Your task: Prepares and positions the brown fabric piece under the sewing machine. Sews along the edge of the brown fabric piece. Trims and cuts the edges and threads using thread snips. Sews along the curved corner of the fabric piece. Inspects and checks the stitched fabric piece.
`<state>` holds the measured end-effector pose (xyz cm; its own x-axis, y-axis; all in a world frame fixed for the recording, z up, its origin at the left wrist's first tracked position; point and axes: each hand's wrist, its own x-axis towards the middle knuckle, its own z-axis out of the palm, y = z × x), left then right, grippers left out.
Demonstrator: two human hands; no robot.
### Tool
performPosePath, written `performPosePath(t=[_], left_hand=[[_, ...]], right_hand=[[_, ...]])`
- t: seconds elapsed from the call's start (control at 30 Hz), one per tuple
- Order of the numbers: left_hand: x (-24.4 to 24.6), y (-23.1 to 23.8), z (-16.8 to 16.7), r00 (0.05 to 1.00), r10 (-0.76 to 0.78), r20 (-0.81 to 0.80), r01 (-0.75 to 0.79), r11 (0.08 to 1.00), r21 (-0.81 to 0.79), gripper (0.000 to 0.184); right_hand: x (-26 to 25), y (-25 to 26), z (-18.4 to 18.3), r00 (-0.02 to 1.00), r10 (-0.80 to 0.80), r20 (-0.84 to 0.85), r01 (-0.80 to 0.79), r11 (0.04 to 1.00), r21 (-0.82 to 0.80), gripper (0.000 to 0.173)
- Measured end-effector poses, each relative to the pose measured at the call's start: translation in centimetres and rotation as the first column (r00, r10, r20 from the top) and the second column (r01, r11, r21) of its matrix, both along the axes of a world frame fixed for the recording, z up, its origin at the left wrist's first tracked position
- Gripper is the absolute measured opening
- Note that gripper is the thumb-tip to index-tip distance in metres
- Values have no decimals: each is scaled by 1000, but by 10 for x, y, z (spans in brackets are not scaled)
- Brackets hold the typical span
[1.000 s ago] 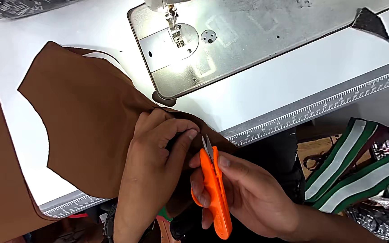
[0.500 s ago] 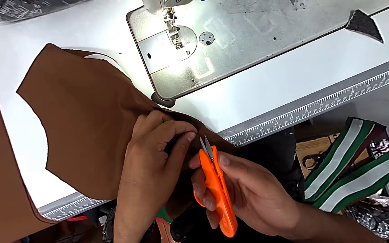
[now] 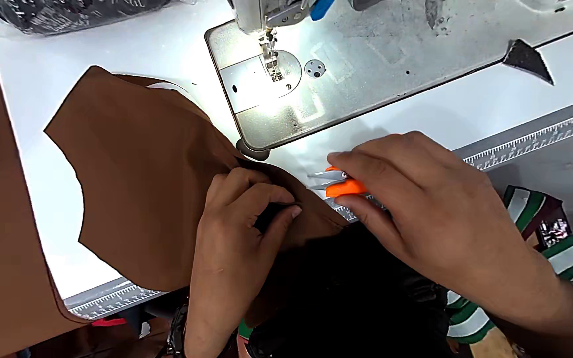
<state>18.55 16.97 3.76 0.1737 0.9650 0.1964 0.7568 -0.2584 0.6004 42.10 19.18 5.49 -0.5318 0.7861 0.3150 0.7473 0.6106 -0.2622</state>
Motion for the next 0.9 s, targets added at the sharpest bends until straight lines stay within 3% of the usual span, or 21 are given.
performPosePath(t=[0.27,0.43,0.9], left_hand=[[0,1,-2,1000,-3,7,3,1000,9,13],[-1,1,-2,1000,-14,-5,14,1000,19,14],[-1,2,-3,1000,-23,0,23,999,40,15]], right_hand=[[-4,-4,-7,983,89,160,-113,983,147,31],[-4,-4,-6,973,100,210,-134,980,150,32],[-6,4,-8,984,95,149,-118,981,154,27]])
